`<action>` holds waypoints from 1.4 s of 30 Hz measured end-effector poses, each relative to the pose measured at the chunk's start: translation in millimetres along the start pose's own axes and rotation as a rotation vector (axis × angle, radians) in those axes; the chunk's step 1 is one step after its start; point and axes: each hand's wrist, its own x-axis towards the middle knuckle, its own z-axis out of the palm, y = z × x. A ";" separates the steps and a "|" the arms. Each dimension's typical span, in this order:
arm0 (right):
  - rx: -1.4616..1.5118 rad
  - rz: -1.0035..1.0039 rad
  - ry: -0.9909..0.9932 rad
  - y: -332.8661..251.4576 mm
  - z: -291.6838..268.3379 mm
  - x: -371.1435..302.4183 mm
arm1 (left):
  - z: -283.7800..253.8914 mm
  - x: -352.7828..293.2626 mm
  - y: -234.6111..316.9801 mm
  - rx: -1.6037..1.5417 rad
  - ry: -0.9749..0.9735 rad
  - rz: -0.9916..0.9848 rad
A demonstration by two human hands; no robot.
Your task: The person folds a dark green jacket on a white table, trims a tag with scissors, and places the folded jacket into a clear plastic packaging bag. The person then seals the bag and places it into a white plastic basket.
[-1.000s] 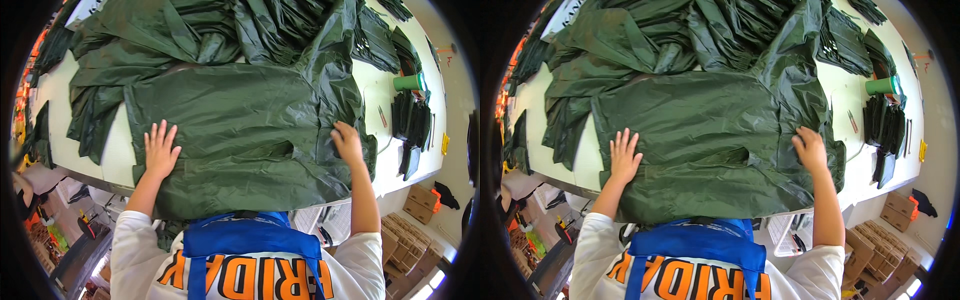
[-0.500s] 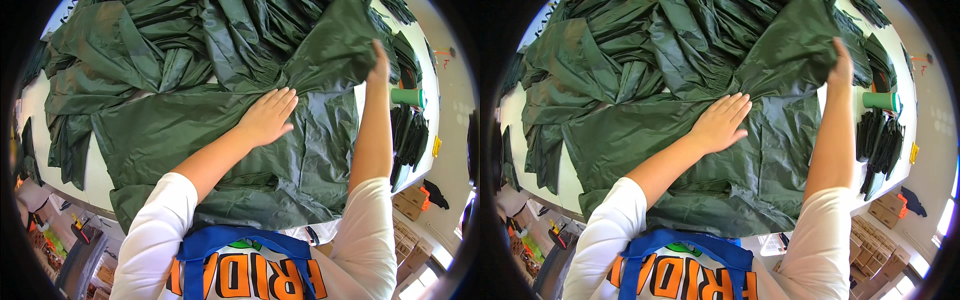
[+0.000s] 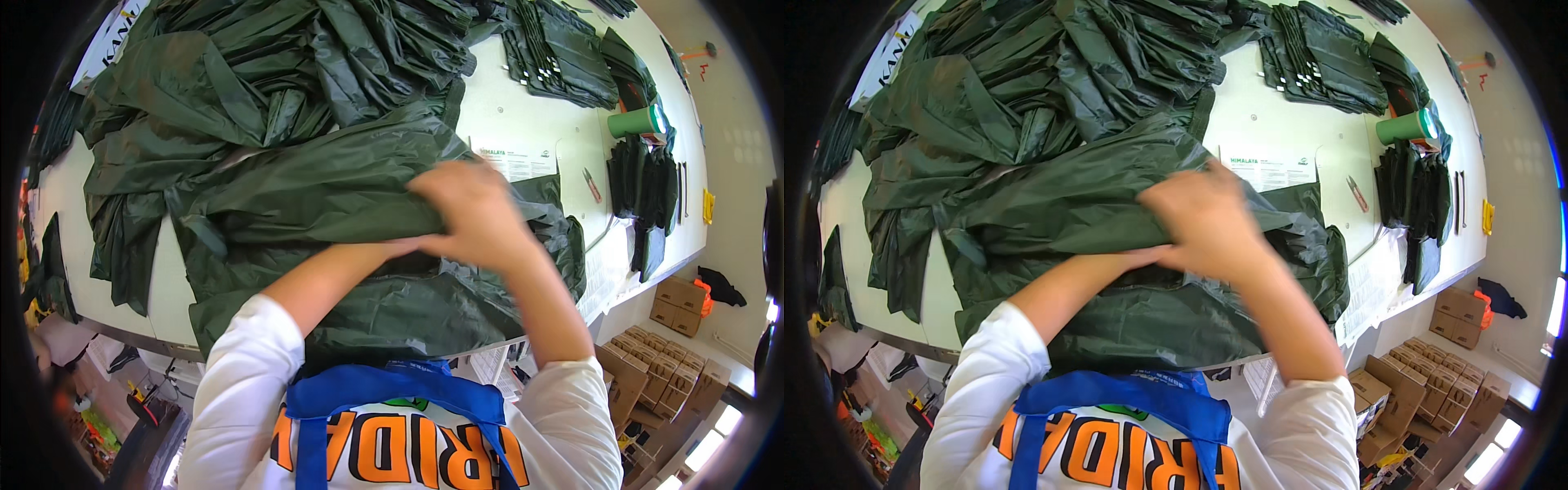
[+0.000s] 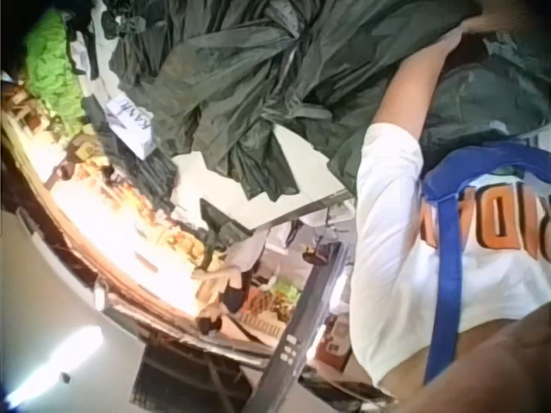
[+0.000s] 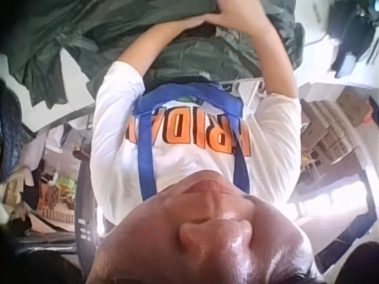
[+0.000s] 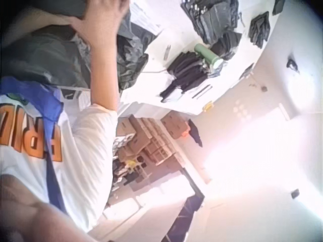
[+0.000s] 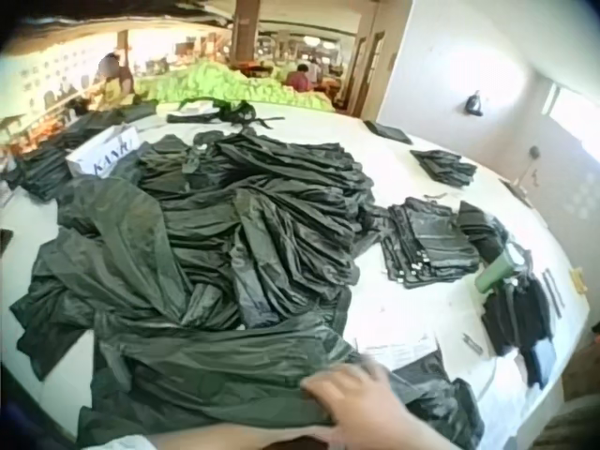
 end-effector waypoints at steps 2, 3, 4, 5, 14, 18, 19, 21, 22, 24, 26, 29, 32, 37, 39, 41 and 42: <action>-0.099 0.317 0.045 41.9 -24.6 -46.0 | -33.4 -32.3 49.9 0.094 -0.133 0.013; -0.120 0.450 0.069 71.4 -23.9 -76.1 | -44.4 -54.2 53.5 -0.030 -0.154 0.092; -0.161 0.557 0.015 86.9 -24.2 -101.6 | -66.0 -67.3 59.0 0.004 -0.065 0.132; -0.111 0.614 -0.040 103.9 -22.0 -126.5 | -92.9 -75.4 66.7 0.032 0.016 0.176; -0.372 0.356 0.392 158.3 37.9 -183.8 | -182.2 -121.3 -30.7 0.595 -0.025 -0.542; -0.343 0.249 0.313 152.1 28.6 -185.2 | -166.3 -42.9 6.5 0.338 0.019 -0.441; -0.291 0.245 0.275 151.6 26.0 -182.1 | -144.1 -19.6 14.1 0.405 0.083 -0.311; -0.279 0.214 0.230 150.2 22.1 -180.1 | -99.7 27.9 22.7 0.364 0.149 -0.204; -0.274 0.196 0.205 150.1 19.6 -180.1 | -80.3 43.9 19.5 0.368 0.181 -0.148; -0.370 0.139 0.235 152.8 16.9 -184.1 | -60.6 62.4 9.0 0.325 0.190 -0.189; -0.441 0.094 0.251 152.7 10.8 -190.9 | -63.6 76.0 -1.1 0.335 0.134 -0.202; -0.484 0.122 0.129 146.2 9.2 -212.2 | -82.4 86.8 -11.3 0.270 -0.089 -0.254; -0.449 0.245 -0.131 144.7 13.5 -226.9 | -84.2 107.5 -19.3 0.180 -0.400 -0.387; -0.166 0.380 -0.222 87.0 -29.7 -126.3 | -61.6 121.4 -20.0 0.391 -0.086 -0.099; -0.085 0.236 0.171 64.3 -4.1 -72.4 | -55.3 120.5 -21.8 0.493 -0.058 -0.157; 0.012 0.149 0.236 51.8 40.6 -31.9 | -59.9 97.6 -2.3 0.353 0.246 0.049; -0.121 0.151 0.200 53.2 66.1 -22.3 | -73.4 76.5 9.1 0.389 0.305 0.104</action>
